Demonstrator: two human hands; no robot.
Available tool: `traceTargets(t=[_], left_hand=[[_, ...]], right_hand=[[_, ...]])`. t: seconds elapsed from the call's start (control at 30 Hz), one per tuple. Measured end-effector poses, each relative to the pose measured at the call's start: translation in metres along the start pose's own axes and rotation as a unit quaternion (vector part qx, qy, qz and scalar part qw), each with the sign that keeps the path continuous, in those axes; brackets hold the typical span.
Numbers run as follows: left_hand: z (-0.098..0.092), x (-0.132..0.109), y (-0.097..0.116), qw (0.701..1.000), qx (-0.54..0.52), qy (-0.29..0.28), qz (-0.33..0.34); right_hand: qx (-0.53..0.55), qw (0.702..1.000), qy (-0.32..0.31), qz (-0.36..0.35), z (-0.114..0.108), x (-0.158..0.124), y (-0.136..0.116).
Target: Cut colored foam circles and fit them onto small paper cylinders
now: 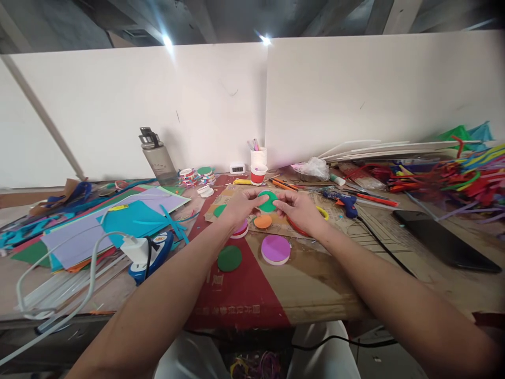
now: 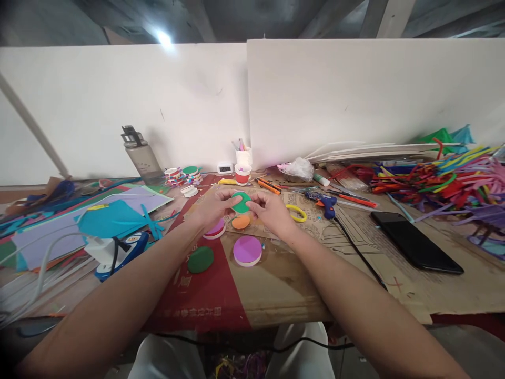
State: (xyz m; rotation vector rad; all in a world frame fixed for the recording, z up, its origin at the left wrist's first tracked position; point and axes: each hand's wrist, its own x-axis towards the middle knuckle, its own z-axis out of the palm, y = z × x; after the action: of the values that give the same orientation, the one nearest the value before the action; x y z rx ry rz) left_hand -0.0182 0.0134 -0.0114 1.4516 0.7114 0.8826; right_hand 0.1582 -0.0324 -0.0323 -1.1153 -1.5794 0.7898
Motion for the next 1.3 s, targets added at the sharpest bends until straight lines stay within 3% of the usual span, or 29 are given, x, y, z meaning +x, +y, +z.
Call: traceTargets(t=[0.2,0.4,0.53,0.7,0.83,0.97,1.13,1.3], left_hand=[[0.0,0.001,0.0,0.993,-0.116,0.016,-0.017],[0.003,0.002,-0.005,0.993,-0.117,-0.005,-0.026],[0.003,0.003,-0.006,0.994,-0.104,0.026,0.003],[-0.006,0.007,-0.004,0.981,-0.144,0.125,0.023],[-0.008,0.008,-0.004,0.977,-0.137,0.166,0.004],[-0.005,0.008,-0.003,0.977,-0.136,0.166,0.0],[-0.008,0.009,-0.006,0.979,-0.126,0.16,0.013],[-0.011,0.008,-0.006,0.981,-0.111,0.161,0.011]], right_hand=[[0.054,0.996,-0.049,-0.048,0.004,-0.002,-0.002],[0.05,0.998,-0.006,-0.031,0.005,-0.001,-0.001],[0.052,0.998,-0.007,-0.015,0.002,0.0,-0.001],[-0.128,0.987,-0.047,-0.08,0.004,0.0,0.011],[-0.296,0.933,-0.137,-0.152,0.013,0.002,0.026],[-0.359,0.898,-0.207,-0.149,0.017,0.006,0.03],[-0.416,0.886,-0.163,-0.127,0.015,0.01,0.027],[-0.389,0.908,-0.113,-0.106,0.014,0.008,0.027]])
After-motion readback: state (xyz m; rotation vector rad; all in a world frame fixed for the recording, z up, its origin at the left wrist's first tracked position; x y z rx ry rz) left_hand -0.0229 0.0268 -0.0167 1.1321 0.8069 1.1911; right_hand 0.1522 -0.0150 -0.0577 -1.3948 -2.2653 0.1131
